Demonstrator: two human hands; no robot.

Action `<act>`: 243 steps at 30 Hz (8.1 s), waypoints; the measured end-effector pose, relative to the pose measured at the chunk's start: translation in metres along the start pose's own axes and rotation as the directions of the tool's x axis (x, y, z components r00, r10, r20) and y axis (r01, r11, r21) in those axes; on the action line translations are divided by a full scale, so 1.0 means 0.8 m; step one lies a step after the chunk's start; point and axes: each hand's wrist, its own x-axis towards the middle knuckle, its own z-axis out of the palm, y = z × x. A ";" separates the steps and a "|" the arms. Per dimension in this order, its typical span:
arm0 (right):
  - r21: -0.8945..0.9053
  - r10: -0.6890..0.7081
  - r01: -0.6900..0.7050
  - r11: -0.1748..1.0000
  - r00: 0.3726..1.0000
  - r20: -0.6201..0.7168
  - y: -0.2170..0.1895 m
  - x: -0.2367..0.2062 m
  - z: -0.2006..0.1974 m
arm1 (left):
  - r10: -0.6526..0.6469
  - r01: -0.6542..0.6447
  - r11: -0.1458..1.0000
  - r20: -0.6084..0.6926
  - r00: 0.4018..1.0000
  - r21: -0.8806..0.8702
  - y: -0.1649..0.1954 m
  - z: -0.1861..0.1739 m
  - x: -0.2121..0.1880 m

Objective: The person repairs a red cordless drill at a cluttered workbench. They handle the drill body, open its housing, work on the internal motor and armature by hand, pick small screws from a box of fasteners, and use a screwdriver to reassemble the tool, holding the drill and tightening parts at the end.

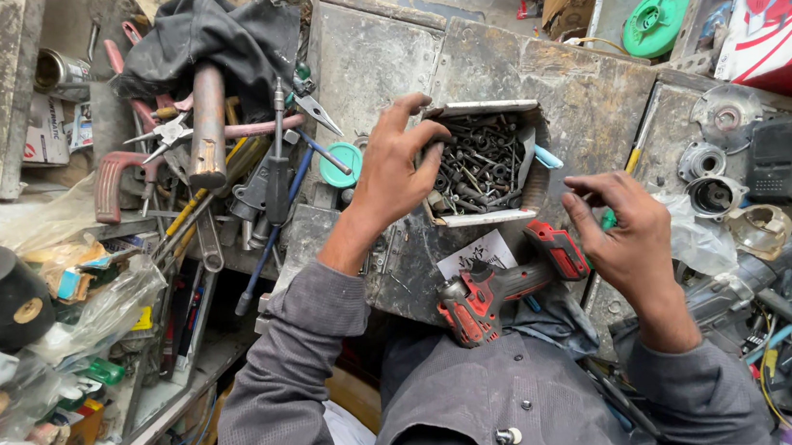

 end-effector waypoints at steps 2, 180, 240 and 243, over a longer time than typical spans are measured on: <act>-0.002 -0.059 0.059 0.998 0.998 -0.008 -0.014 0.019 0.011 | 0.014 -0.014 1.000 0.049 0.999 0.013 0.000 0.004 -0.004; -0.087 0.262 -0.270 0.959 0.960 -0.095 -0.078 -0.257 -0.017 | 0.039 0.422 0.767 0.692 0.721 -0.484 0.108 0.070 -0.156; 0.338 0.542 -0.538 0.772 0.835 0.092 -0.050 -0.285 0.013 | 0.293 -0.079 0.887 0.422 0.858 -0.454 0.121 0.068 -0.173; 0.577 0.688 -0.772 0.267 0.572 0.446 -0.024 -0.291 0.008 | 0.315 -0.109 0.873 0.378 0.870 -0.475 0.126 0.073 -0.175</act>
